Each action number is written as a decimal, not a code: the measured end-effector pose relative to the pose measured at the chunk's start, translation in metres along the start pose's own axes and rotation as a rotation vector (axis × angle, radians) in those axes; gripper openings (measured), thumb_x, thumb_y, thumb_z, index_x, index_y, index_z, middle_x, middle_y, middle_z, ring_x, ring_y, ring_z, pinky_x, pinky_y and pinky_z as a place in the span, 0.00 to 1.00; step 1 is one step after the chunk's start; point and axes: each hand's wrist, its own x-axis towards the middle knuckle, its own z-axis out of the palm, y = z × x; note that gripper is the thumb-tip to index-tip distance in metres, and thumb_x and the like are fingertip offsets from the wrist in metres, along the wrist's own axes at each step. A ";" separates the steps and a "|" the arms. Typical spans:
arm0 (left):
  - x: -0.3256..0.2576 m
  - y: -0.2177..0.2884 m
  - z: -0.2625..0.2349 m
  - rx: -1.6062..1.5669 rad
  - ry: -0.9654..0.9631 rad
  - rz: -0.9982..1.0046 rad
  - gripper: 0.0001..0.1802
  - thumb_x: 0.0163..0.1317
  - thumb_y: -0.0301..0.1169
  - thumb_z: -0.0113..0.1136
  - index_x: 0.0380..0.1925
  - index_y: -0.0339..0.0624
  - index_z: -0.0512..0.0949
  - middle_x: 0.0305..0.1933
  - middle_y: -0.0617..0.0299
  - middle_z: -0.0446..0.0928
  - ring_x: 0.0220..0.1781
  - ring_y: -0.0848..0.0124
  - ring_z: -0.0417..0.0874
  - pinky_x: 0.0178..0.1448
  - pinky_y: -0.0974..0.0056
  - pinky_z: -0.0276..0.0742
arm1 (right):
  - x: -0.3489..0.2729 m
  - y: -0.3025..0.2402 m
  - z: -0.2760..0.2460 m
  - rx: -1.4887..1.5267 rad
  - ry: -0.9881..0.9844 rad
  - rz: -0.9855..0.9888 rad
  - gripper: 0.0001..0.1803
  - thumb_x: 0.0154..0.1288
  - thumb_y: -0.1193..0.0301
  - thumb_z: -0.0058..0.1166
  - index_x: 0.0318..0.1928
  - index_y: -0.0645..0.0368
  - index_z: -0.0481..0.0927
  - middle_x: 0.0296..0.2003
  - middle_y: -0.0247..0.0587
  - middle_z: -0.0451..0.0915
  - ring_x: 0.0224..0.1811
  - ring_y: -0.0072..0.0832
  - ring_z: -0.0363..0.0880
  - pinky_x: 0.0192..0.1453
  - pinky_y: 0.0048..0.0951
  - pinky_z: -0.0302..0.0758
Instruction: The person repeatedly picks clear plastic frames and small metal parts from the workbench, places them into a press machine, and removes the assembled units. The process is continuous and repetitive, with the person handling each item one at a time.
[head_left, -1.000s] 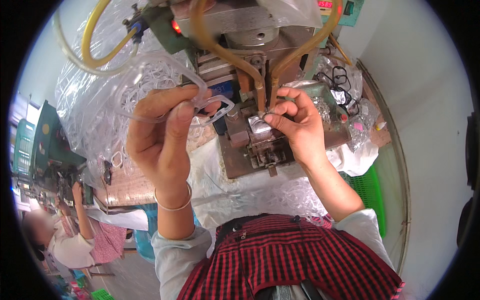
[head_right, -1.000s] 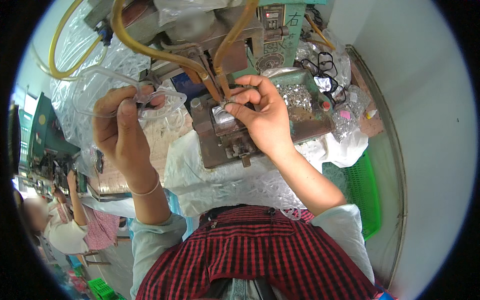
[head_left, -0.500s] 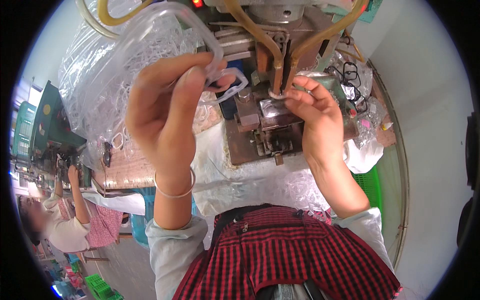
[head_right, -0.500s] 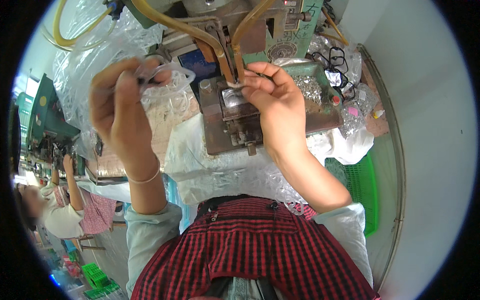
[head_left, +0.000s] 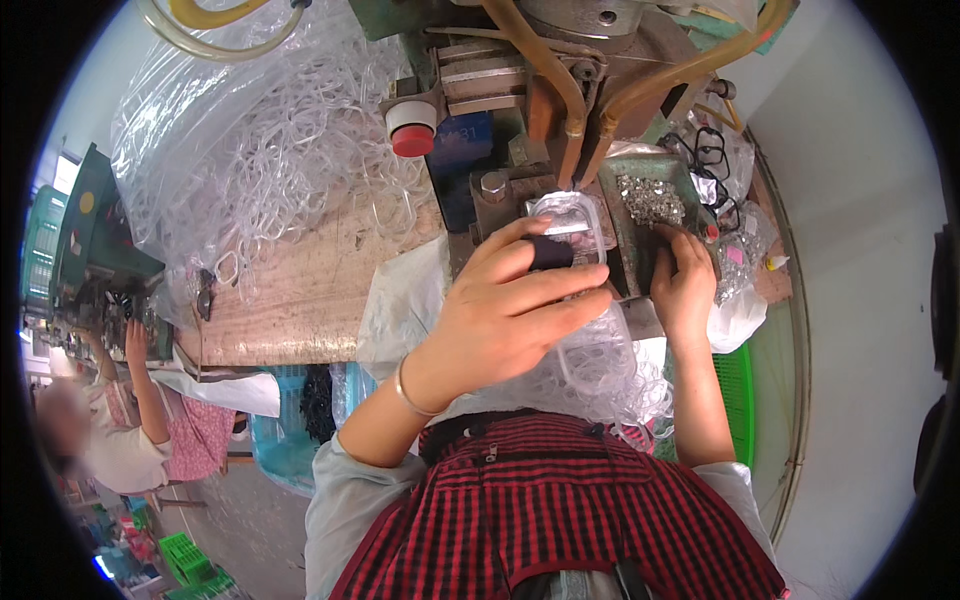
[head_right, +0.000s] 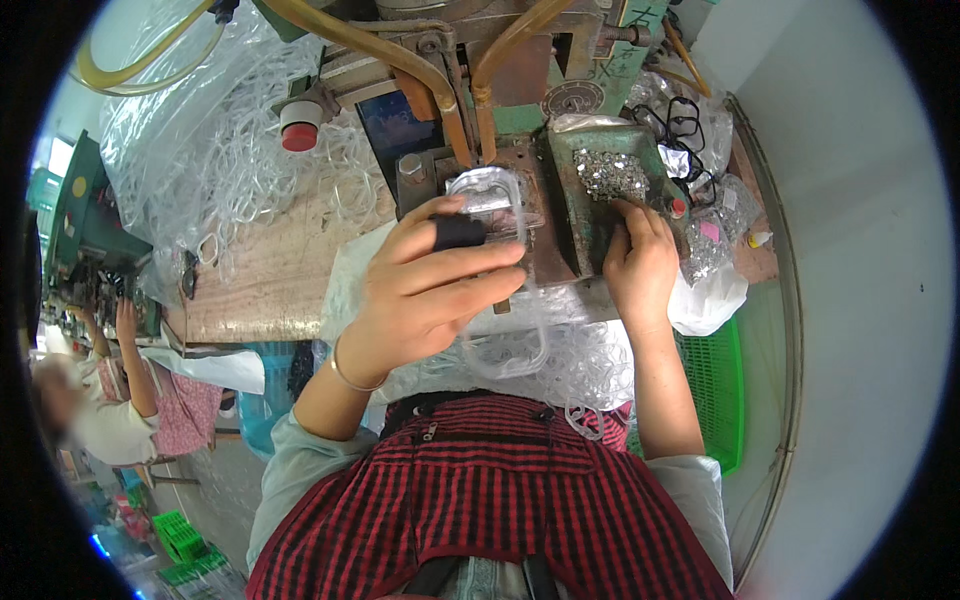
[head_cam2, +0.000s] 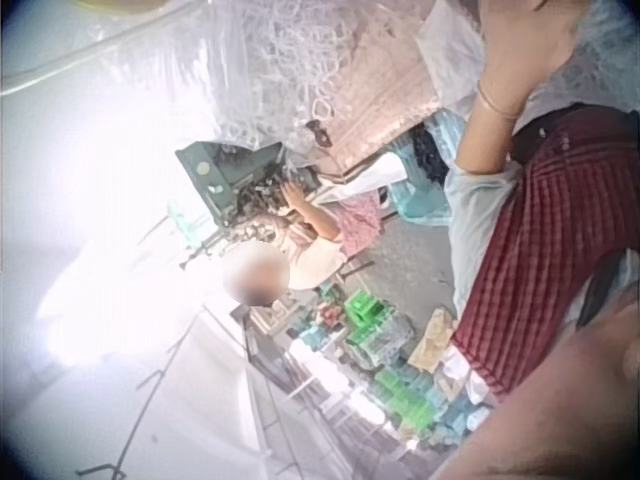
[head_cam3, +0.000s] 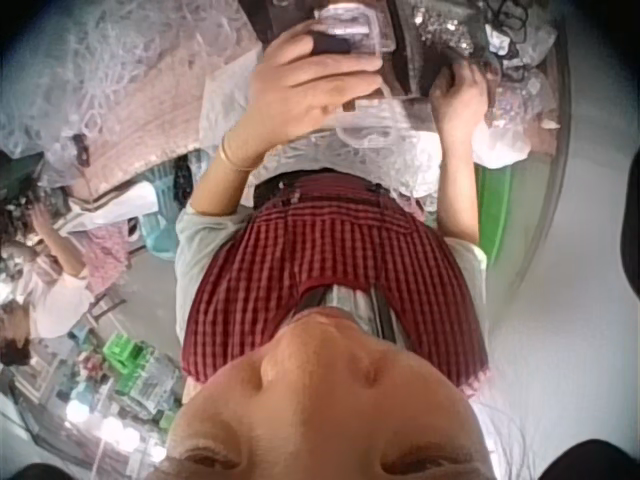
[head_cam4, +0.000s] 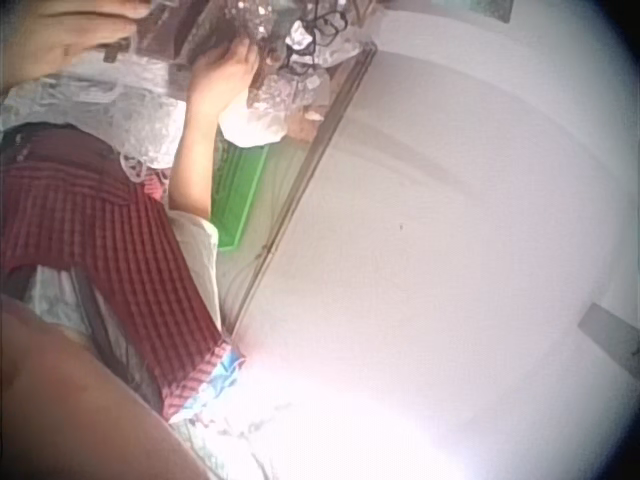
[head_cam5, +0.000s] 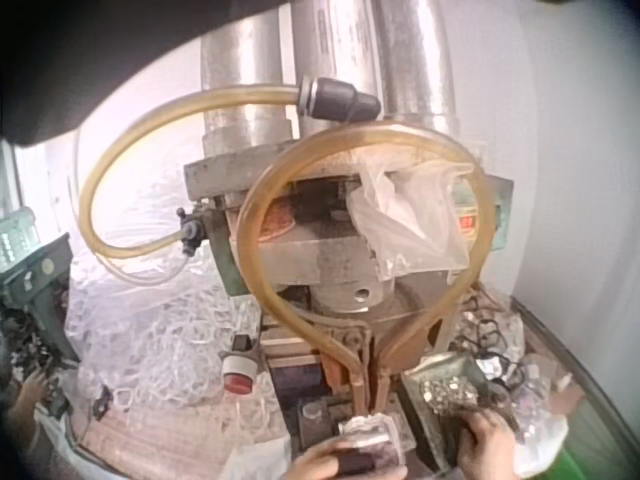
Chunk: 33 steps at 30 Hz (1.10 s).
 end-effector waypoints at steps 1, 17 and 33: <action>-0.001 0.003 -0.004 -0.022 -0.015 -0.024 0.15 0.48 0.27 0.70 0.39 0.52 0.89 0.51 0.73 0.84 0.36 0.71 0.74 0.69 0.50 0.76 | 0.000 -0.003 0.002 0.025 -0.007 0.009 0.14 0.61 0.81 0.54 0.47 0.58 0.84 0.44 0.48 0.85 0.49 0.49 0.82 0.55 0.44 0.77; 0.011 0.008 -0.013 0.019 -0.088 -0.060 0.15 0.48 0.29 0.74 0.39 0.54 0.89 0.49 0.72 0.87 0.31 0.69 0.73 0.63 0.54 0.78 | 0.029 0.009 0.005 0.015 -0.054 0.169 0.08 0.63 0.69 0.64 0.39 0.59 0.86 0.36 0.45 0.85 0.40 0.47 0.84 0.45 0.41 0.79; -0.003 0.007 -0.003 0.060 -0.065 -0.042 0.21 0.44 0.24 0.67 0.43 0.51 0.88 0.55 0.74 0.84 0.34 0.67 0.71 0.70 0.51 0.73 | 0.007 0.018 -0.018 -0.228 -0.094 0.040 0.09 0.56 0.71 0.65 0.38 0.57 0.84 0.39 0.49 0.83 0.46 0.49 0.82 0.52 0.47 0.78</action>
